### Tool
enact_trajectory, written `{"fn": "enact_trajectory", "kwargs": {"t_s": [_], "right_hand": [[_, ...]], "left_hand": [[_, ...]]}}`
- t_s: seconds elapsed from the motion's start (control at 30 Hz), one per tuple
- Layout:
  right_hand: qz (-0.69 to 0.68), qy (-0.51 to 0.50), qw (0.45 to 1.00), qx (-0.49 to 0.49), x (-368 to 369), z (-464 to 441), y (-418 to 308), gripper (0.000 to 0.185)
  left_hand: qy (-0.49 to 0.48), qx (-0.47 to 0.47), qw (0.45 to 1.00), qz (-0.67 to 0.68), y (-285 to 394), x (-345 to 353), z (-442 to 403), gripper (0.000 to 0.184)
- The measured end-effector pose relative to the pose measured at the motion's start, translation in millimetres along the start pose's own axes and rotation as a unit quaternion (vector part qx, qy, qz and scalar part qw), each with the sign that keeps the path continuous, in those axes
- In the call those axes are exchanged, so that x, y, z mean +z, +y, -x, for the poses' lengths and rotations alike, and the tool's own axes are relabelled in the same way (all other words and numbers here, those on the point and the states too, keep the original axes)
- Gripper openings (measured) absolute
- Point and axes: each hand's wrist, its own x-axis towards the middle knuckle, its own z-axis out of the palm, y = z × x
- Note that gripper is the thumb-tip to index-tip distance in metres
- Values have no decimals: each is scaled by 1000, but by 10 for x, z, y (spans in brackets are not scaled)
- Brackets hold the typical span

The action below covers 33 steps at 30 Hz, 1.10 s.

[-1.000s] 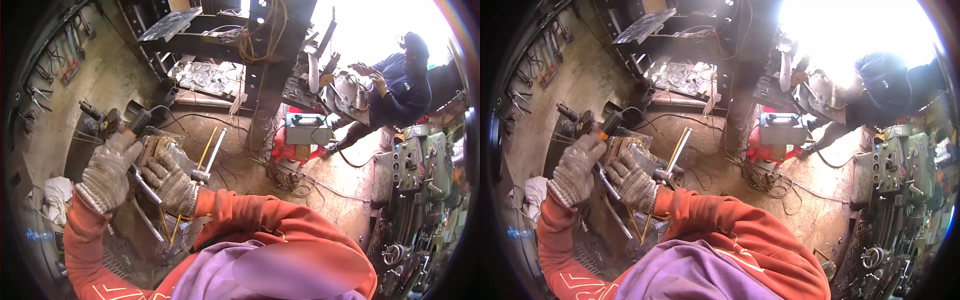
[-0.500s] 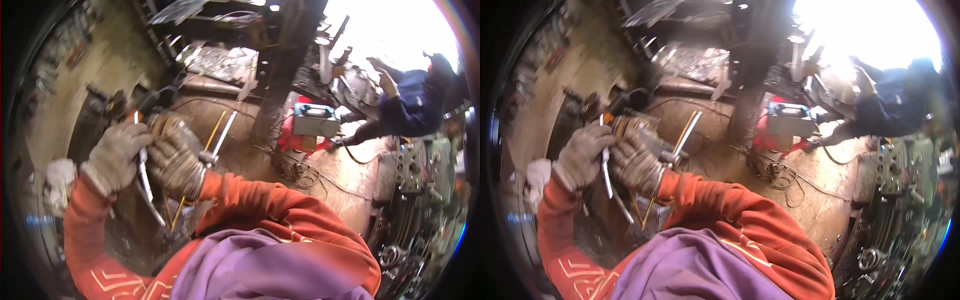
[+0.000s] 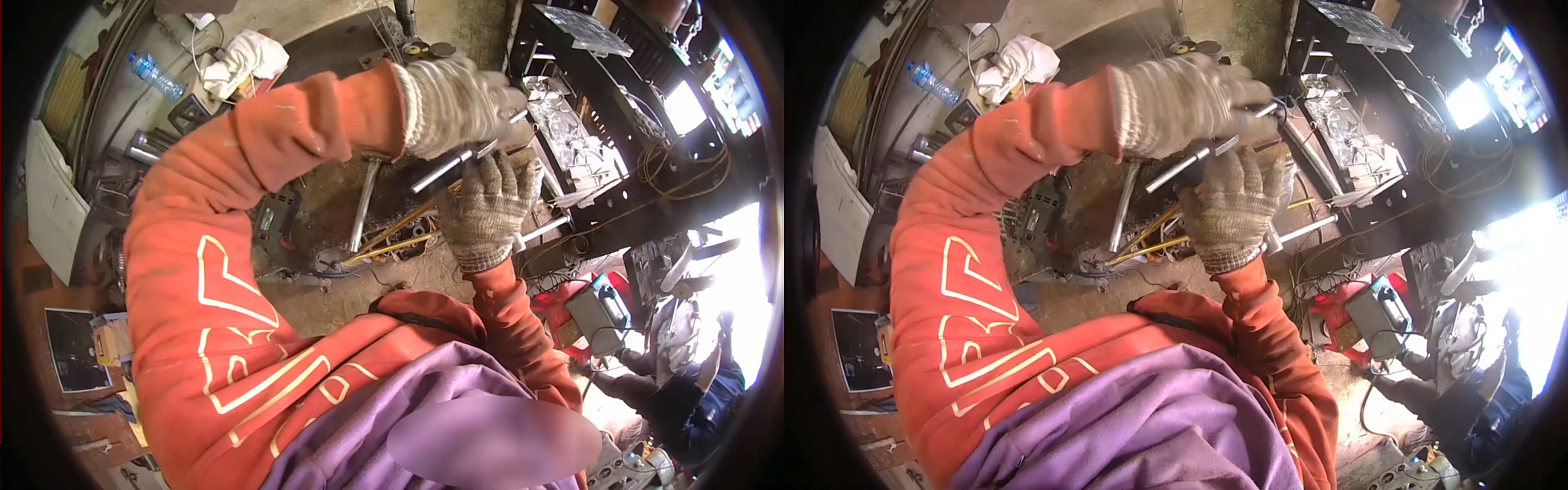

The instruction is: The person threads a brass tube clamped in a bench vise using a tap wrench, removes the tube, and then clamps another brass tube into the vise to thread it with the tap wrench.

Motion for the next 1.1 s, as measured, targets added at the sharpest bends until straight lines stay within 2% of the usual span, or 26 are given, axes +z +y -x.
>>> {"fn": "enact_trajectory", "kwargs": {"t_s": [0.07, 0.1, 0.13, 0.17, 0.2, 0.27, 0.33, 0.4, 0.43, 0.47, 0.53, 0.57, 0.6, 0.67, 0.7, 0.77, 0.8, 0.83, 0.9, 0.93, 0.97, 1.0, 1.03, 1.07, 1.1], "right_hand": [[-9, -29, 1000, -4, -21, -10, 17, 61], [1, -8, 1000, -13, 20, 21, 32, 60], [10, 12, 1000, -20, 36, 43, 29, 59], [19, 8, 999, -25, 38, 36, 32, 58], [21, 6, 1000, -23, 6, 29, 18, 58], [15, -66, 998, 5, -41, 10, -6, 57], [25, -39, 999, 1, -12, 27, 27, 52], [32, -63, 998, 2, -86, -62, -34, 49], [45, -50, 998, 6, -40, -43, -39, 50], [44, -50, 998, 3, -21, -21, -27, 50], [42, -63, 997, 2, -2, 19, -17, 49], [39, -66, 997, -3, -8, -14, -39, 48], [38, -67, 997, -6, 15, -18, -37, 48], [57, -9, 998, -32, 50, -29, 1, 48], [57, -10, 998, -33, 30, -28, 10, 48], [30, -36, 999, -14, -18, -4, 7, 49], [31, -37, 999, -10, 2, 18, 17, 49], [27, -31, 999, -8, 40, 40, 39, 49], [30, -39, 999, -5, 38, 62, 43, 51], [30, -40, 999, -4, 23, 59, 44, 51], [27, -41, 999, -7, 14, 45, 50, 51], [23, -42, 999, -11, 15, 36, 47, 51], [21, -43, 999, -13, 27, 37, 32, 51], [19, -29, 999, -8, 43, 35, 14, 52], [19, -16, 1000, -1, 48, 36, -3, 52]], "left_hand": [[76, 59, 995, -21, -9, 112, -26, 55], [-67, 29, 997, 33, -10, 47, -107, 47], [-209, 0, 974, 90, -5, -9, -146, 41], [-208, 1, 974, 91, -7, -29, -140, 41], [-214, -80, 961, 156, -13, -31, -140, 39], [-221, -234, 906, 276, -46, -40, -177, 37], [-297, -265, 875, 274, -48, -245, -249, 46], [-211, -124, 964, 107, -101, -244, -106, 55], [-78, -7, 996, 43, -86, -164, -46, 65], [-77, -9, 996, 42, -71, -99, -59, 65], [-299, -106, 933, 172, 107, -260, -207, 66], [-246, -129, 927, 252, 72, -244, -196, 61], [-241, -145, 928, 243, 88, -264, -247, 56], [-267, -220, 912, 222, 156, -171, -343, 60], [-266, -220, 912, 223, 138, -86, -320, 60], [-189, -295, 893, 283, 66, 76, -248, 57], [-191, -293, 893, 284, 61, -24, -238, 57], [-222, -336, 864, 303, 48, -214, -245, 53], [-303, -323, 880, 172, 37, -274, -306, 46], [-304, -322, 880, 172, 34, -205, -238, 46], [-193, -173, 956, 141, 30, -107, -104, 45], [-74, -17, 992, 104, 41, -100, -33, 43], [-216, -35, 968, 124, 41, -63, -99, 41], [-216, -36, 968, 123, 23, -49, -93, 41], [-227, -119, 948, 187, 41, -206, -147, 40]]}}
